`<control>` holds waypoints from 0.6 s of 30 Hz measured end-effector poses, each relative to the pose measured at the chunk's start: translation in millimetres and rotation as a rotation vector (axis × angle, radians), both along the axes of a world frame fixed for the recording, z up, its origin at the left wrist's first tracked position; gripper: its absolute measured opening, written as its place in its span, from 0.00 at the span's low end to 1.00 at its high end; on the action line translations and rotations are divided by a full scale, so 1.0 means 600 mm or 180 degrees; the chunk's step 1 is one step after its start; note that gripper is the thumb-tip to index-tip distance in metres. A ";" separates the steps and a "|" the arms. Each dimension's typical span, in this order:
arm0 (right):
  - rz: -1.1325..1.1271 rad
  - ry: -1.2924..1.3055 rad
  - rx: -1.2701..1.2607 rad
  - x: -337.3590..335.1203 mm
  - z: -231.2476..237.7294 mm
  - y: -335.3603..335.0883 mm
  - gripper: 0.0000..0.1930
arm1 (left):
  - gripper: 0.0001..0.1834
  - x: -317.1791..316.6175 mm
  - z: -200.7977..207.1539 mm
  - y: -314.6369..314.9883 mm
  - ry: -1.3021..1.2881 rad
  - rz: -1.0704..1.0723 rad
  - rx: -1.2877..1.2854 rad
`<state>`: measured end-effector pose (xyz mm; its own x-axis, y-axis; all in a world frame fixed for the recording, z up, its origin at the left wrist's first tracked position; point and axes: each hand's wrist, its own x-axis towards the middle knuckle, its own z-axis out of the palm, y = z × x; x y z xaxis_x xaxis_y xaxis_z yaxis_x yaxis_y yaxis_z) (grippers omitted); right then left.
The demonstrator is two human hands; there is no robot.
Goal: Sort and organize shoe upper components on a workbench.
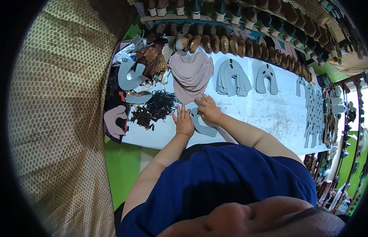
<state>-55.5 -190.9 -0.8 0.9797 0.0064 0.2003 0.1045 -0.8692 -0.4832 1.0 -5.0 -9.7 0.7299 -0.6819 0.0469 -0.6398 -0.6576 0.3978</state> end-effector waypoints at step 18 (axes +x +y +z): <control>-0.0126 0.0475 -0.0047 0.018 0.020 0.015 0.04 | 0.21 -0.001 0.015 0.000 0.0135 -0.0003 -0.0240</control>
